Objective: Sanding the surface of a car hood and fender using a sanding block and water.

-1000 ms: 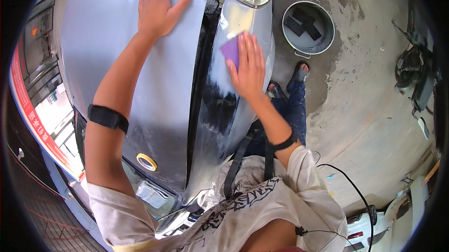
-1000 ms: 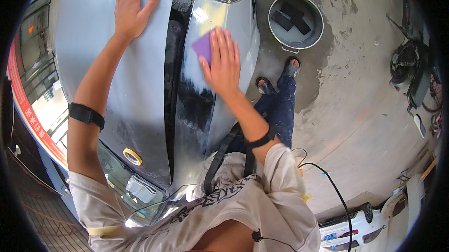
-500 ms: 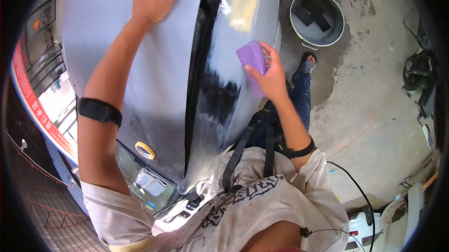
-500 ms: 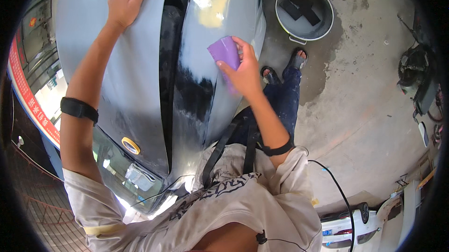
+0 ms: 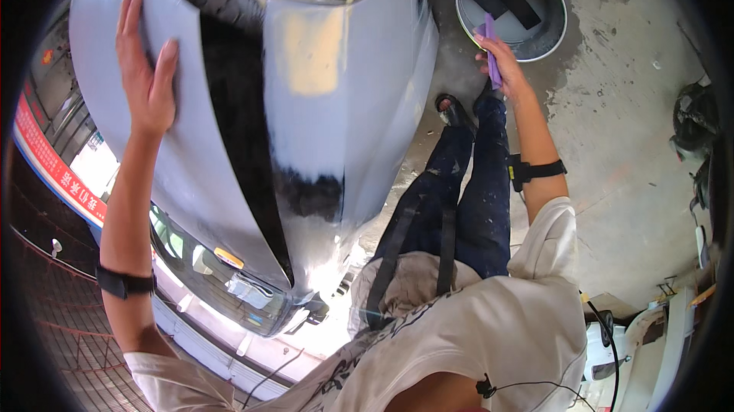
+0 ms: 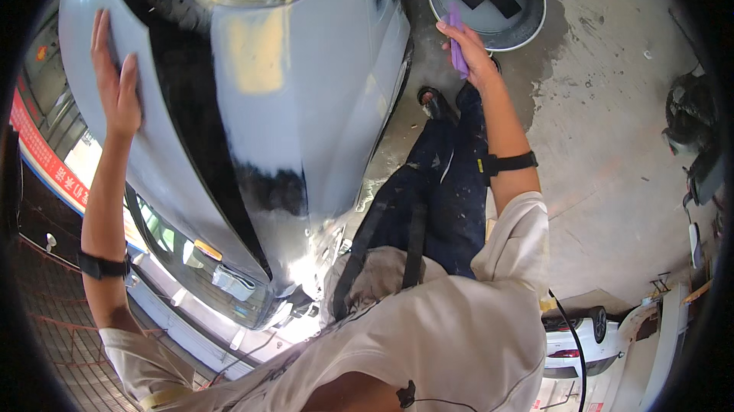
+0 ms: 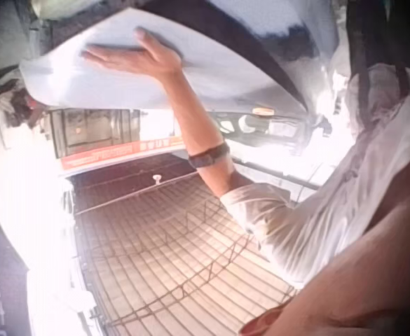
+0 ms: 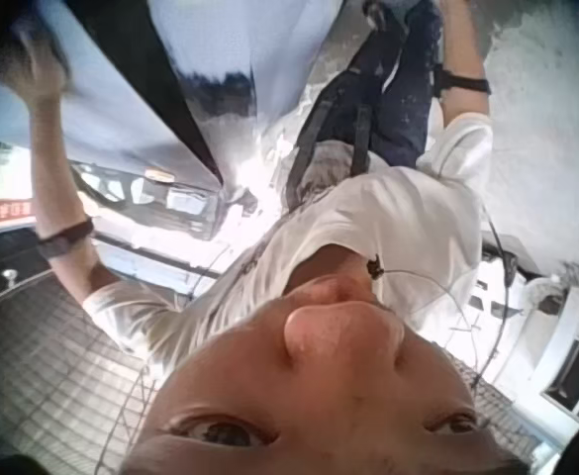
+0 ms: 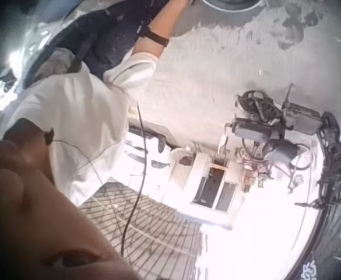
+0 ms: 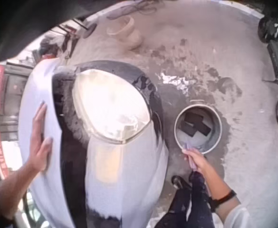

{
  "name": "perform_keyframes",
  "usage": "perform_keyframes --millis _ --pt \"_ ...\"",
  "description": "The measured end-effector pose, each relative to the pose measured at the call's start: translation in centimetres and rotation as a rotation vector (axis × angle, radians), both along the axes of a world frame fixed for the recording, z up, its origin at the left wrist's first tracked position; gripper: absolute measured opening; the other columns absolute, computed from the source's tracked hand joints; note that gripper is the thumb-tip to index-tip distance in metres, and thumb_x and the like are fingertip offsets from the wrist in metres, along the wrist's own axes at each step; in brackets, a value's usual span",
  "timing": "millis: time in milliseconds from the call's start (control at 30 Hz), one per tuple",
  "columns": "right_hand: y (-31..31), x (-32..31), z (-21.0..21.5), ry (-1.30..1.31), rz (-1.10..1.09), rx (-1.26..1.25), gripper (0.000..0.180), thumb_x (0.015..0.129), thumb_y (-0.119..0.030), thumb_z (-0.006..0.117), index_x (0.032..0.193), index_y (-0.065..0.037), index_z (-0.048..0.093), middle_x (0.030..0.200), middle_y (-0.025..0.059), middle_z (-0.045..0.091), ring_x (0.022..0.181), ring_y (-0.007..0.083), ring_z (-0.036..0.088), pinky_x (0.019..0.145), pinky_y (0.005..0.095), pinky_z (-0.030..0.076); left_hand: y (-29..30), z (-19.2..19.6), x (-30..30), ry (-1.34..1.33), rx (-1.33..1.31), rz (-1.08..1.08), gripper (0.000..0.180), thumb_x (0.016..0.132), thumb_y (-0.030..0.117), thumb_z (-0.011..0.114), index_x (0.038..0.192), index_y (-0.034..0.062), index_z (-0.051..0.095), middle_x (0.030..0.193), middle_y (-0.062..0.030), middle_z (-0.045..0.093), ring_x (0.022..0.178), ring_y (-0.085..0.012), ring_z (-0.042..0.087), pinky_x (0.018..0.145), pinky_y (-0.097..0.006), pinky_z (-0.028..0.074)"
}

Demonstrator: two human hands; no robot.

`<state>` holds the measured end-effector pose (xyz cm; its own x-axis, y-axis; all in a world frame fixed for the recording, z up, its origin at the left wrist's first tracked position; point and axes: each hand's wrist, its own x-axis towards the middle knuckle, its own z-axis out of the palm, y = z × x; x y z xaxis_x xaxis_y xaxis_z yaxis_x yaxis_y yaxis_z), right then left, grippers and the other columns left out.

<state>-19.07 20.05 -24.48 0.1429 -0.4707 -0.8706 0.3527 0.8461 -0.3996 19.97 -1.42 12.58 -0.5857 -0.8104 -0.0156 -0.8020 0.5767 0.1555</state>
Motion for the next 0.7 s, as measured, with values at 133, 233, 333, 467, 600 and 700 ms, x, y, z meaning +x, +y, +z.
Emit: perform_keyframes --millis 133,233,333,467,600,700 --pt "-1.9 -2.9 -9.2 0.16 -0.099 -0.17 0.05 0.085 -0.031 0.082 0.123 -0.005 0.063 0.097 0.0027 0.068 0.082 0.0112 0.065 0.071 0.0264 0.051 1.5 0.5 1.8 0.009 0.019 0.03 0.079 0.102 0.053 0.046 0.159 -0.0002 0.033 0.164 -0.0215 0.033 0.154 -0.0371 0.029 0.126 -0.048 0.02" --pt "-3.2 -3.2 -15.0 0.26 -0.106 -0.228 0.041 0.087 -0.024 0.08 0.12 -0.005 0.065 0.101 0.0052 0.072 0.086 0.0146 0.069 0.078 0.0297 0.054 1.8 3.0 3.3 -0.161 -0.021 0.045 0.092 0.1 0.07 0.03 0.158 -0.0017 0.03 0.164 -0.0221 0.032 0.153 -0.0394 0.029 0.126 -0.052 0.019" --pt "-4.9 -5.0 -19.9 0.253 -0.045 -0.125 0.036 0.09 -0.021 0.076 0.121 -0.004 0.068 0.101 0.0051 0.075 0.086 0.0162 0.07 0.082 0.0326 0.055 3.3 3.8 6.3 -0.069 0.015 0.139 0.095 0.099 0.07 0.031 0.159 -0.0036 0.031 0.165 -0.0225 0.031 0.154 -0.0363 0.028 0.127 -0.051 0.015" --pt "-7.3 -4.1 -26.0 0.349 0.147 -0.1 0.031 0.093 -0.02 0.073 0.12 -0.004 0.071 0.1 0.0051 0.075 0.083 0.0154 0.069 0.079 0.0317 0.055 4.9 8.7 11.0 0.017 0.196 0.345 0.085 0.102 0.06 0.035 0.157 -0.0053 0.034 0.165 -0.0215 0.032 0.154 -0.0344 0.03 0.127 -0.05 0.019" --pt "-8.5 -3.7 -31.7 0.331 0.278 -0.178 0.038 0.091 -0.025 0.076 0.119 0.0 0.071 0.1 0.007 0.075 0.083 0.0175 0.069 0.081 0.0339 0.056 5.1 10.0 10.6 -0.136 0.194 0.413 0.082 0.103 0.057 0.035 0.157 -0.0053 0.035 0.165 -0.0214 0.033 0.153 -0.0344 0.031 0.126 -0.05 0.02" --pt "-9.1 -4.0 -34.8 0.879 0.674 -0.112 0.047 0.086 -0.033 0.079 0.115 0.004 0.072 0.099 0.0122 0.074 0.084 0.0222 0.069 0.079 0.0371 0.056 4.9 10.8 10.5 -0.205 0.207 0.437 0.08 0.103 0.055 0.036 0.156 -0.0053 0.036 0.164 -0.0214 0.034 0.153 -0.0344 0.032 0.126 -0.05 0.021"
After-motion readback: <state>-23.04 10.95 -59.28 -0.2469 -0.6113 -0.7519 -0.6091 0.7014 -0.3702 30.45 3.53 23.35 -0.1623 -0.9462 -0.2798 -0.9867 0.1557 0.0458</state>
